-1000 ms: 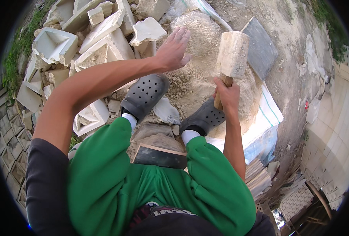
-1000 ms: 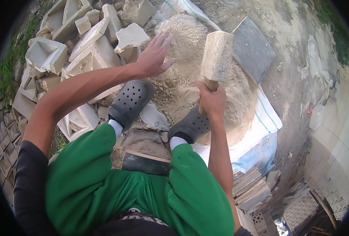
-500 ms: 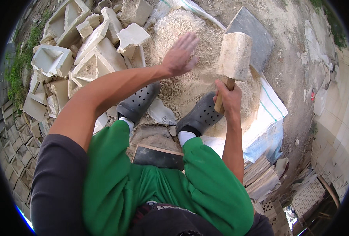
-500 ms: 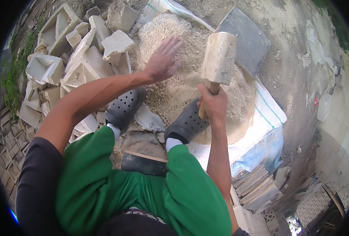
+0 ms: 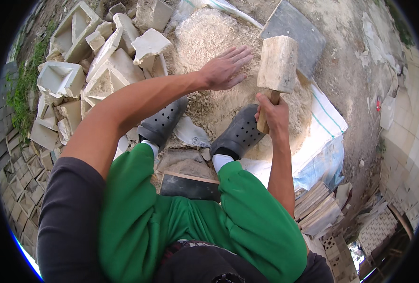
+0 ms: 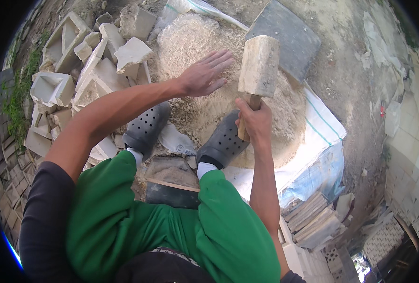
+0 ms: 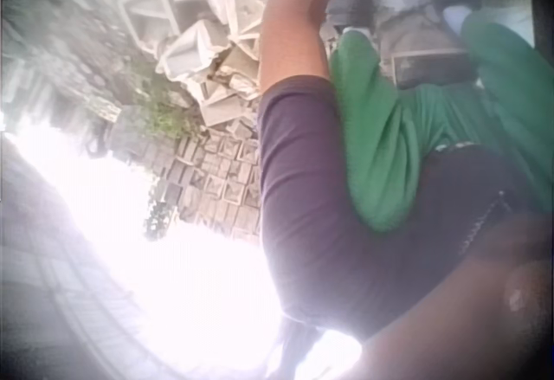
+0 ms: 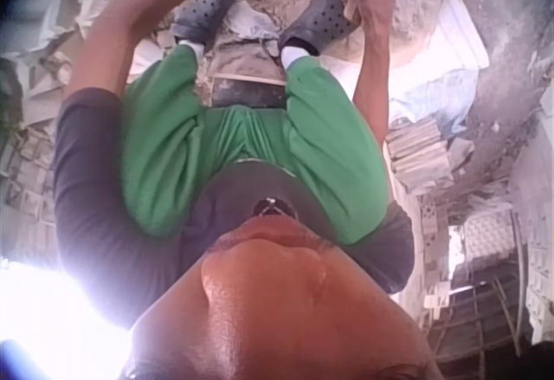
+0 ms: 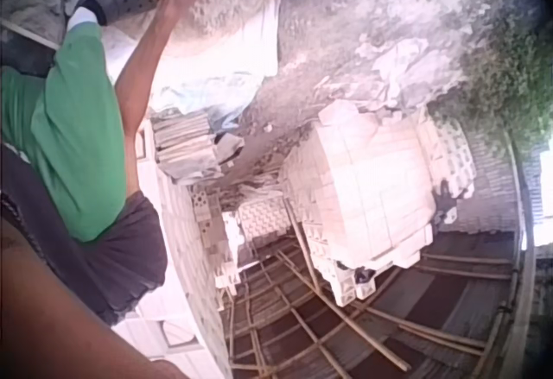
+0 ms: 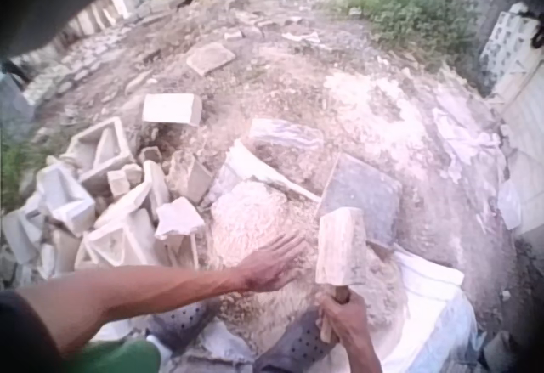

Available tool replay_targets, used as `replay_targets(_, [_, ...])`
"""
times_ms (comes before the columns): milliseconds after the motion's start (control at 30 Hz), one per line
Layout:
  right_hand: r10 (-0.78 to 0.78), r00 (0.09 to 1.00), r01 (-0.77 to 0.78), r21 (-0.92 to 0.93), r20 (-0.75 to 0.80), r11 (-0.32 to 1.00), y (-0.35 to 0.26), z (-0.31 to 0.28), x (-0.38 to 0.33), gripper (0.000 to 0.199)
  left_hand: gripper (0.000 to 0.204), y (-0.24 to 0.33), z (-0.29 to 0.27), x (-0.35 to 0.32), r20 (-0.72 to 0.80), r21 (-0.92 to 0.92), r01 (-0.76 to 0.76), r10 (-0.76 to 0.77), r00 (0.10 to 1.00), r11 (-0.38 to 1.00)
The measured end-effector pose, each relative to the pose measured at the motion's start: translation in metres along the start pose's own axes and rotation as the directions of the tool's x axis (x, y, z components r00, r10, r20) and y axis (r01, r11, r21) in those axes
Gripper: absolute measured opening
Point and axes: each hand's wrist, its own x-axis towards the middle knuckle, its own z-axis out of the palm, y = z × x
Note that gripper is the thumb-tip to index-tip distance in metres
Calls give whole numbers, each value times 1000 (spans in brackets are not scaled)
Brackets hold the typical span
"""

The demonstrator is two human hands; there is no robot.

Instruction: The person repeatedly picks up small pieces of light-colored stone and strikes them with a wooden mallet to break them into smaller fragments. The person holds each piece with one hand and uses the mallet with the other, working over a pile of debris on the ground.

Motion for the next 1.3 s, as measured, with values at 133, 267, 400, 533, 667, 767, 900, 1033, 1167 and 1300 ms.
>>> replay_targets(133, [0,1000,0,-8,-8,1000,3,-2,-2,36,85,-26,-4,-4,-370,134,393,-322,872,910])
replay_targets(267, [26,999,-27,-45,-19,999,-4,3,-3,35,92,-29,0,-22,-257,165,509,-461,849,845])
replay_targets(400, [4,1000,-4,-73,-7,997,-2,4,-2,35,83,8,3,-30,-63,35,186,-183,981,982])
replay_targets(533, [-10,1000,9,-96,-11,995,1,9,0,35,73,16,0,-44,74,-174,-65,79,994,983])
replay_targets(667, [-9,1000,6,-112,-29,994,-1,12,-1,35,56,8,-5,-77,-44,-96,-116,113,993,989])
replay_targets(767, [-10,1000,6,-153,-20,988,-1,9,0,36,41,-14,-20,-100,-42,-253,14,-26,999,967])
replay_targets(900, [12,1000,-15,-200,-17,980,-6,11,0,36,26,-41,-51,-116,161,-349,337,-298,941,874])
replay_targets(1033, [-8,1000,9,-286,7,958,-9,14,3,37,21,-45,-48,-121,216,-293,273,-215,952,916])
replay_targets(1167, [-8,999,19,-365,31,931,-11,17,3,37,29,-20,-37,-115,360,-152,61,-2,933,986])
replay_targets(1300, [-12,1000,23,-433,29,901,-13,23,5,38,30,-2,-19,-113,255,-6,-143,140,957,990])
